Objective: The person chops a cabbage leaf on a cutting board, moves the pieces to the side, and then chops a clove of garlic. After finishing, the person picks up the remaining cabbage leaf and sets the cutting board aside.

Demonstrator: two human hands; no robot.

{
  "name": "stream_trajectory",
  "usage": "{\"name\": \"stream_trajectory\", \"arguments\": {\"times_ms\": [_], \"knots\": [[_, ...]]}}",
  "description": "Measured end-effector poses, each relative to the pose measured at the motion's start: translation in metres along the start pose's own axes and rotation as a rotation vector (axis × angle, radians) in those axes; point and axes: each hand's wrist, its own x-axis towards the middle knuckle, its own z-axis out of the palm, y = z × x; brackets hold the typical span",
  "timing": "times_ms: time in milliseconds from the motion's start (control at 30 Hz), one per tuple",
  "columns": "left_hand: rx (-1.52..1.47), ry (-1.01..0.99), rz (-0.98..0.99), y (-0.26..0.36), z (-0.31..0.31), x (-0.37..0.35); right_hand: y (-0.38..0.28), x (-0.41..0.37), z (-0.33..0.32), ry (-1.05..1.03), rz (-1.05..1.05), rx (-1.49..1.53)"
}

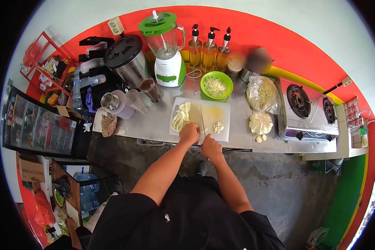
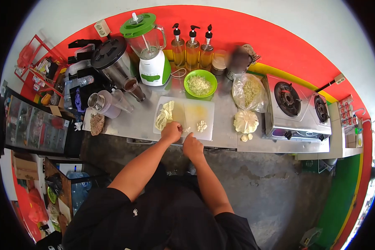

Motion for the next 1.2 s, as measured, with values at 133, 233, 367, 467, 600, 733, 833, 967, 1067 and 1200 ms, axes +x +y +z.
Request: {"name": "stream_trajectory", "arguments": {"times_ms": [133,233,367,467,600,733,833,967,1067,1200], "knots": [[-0.009,-0.049,-0.008,0.001,-0.003,0.004,-0.002,-0.010,0.004,0.006,-0.011,-0.031],[-0.039,-0.079,-0.011,-0.001,-0.003,0.009,-0.005,-0.006,0.014,0.053,0.000,-0.065],[-0.073,-0.129,-0.027,-0.014,0.003,0.020,-0.001,0.001,0.004,0.034,-0.006,-0.026],[-0.101,-0.150,-0.028,-0.019,0.007,0.023,0.000,0.000,0.002,-0.005,-0.016,-0.007],[-0.165,-0.115,-0.008,-0.024,0.014,0.023,0.001,0.003,0.006,0.012,0.036,0.072],[-0.185,-0.093,0.054,-0.025,0.013,0.023,0.008,0.008,-0.005,-0.024,-0.012,0.101],[-0.235,-0.095,0.038,-0.024,0.013,0.022,0.004,0.005,0.002,-0.013,-0.002,0.103],[-0.240,-0.094,0.046,-0.021,0.010,0.019,-0.002,0.006,0.007,0.011,0.043,0.111],[-0.237,-0.092,0.068,-0.021,0.010,0.019,-0.002,0.007,-0.007,-0.010,-0.007,0.030],[-0.216,-0.063,0.100,-0.022,0.011,0.017,-0.001,0.008,0.001,-0.031,-0.010,0.002]]}}
